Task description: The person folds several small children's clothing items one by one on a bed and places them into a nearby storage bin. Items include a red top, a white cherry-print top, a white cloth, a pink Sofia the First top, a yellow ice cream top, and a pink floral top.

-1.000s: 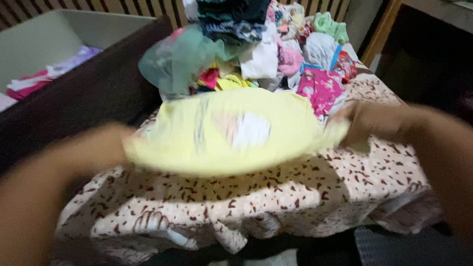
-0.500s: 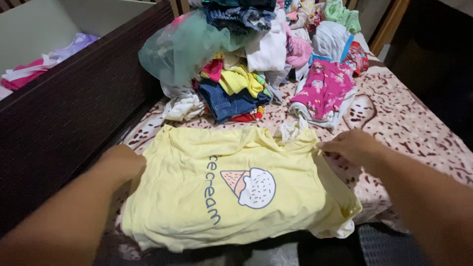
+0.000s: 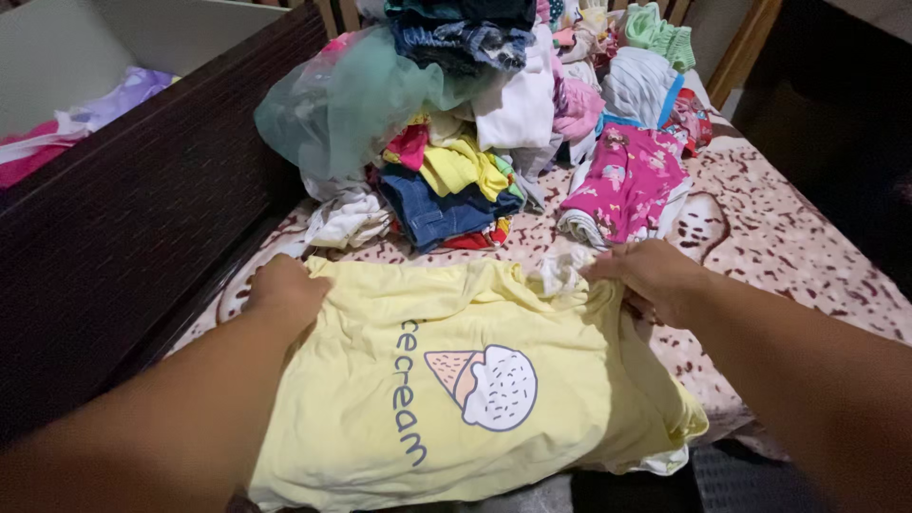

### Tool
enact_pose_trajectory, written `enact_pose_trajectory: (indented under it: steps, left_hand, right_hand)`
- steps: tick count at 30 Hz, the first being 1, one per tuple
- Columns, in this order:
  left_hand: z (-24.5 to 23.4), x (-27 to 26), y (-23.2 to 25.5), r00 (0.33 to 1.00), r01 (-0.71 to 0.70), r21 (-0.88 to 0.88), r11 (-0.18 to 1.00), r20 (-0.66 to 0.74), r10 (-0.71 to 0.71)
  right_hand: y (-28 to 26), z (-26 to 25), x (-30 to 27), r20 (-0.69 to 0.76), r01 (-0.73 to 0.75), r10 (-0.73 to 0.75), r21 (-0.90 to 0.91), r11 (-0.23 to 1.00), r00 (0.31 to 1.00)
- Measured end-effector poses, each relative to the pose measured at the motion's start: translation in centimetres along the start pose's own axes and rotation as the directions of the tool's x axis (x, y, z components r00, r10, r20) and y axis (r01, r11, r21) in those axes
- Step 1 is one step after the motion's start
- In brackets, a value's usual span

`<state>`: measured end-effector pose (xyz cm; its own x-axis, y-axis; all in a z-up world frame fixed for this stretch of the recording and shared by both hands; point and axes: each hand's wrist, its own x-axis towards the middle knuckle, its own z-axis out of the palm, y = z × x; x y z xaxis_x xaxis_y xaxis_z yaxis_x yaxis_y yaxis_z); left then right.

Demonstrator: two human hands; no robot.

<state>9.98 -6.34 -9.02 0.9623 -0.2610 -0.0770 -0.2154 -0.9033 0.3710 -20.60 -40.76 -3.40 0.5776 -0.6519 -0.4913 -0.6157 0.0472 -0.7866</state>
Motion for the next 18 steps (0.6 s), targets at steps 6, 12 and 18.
enact_pose_trajectory:
  steps: [6, 12, 18]
  left_hand:
    - [0.4, 4.5, -2.0, 0.914, 0.404, -0.712, 0.575, 0.284, -0.291]
    - [-3.4, 2.7, -0.4, 0.614, 0.789, -0.603, 0.120, 0.778, -0.132]
    - [-4.0, 4.0, -1.5, 0.792, 0.525, -0.824, -0.216, 0.565, -0.230]
  right_hand:
    - [-0.7, -2.5, 1.4, 0.013, -0.167, 0.199, 0.595, 0.786, 0.980]
    - [1.2, -6.1, 5.4, 0.193, -0.224, 0.135, 0.579, 0.784, 0.972]
    - [1.6, -6.2, 6.0, -0.280, 0.008, 0.183, 0.565, 0.825, 0.942]
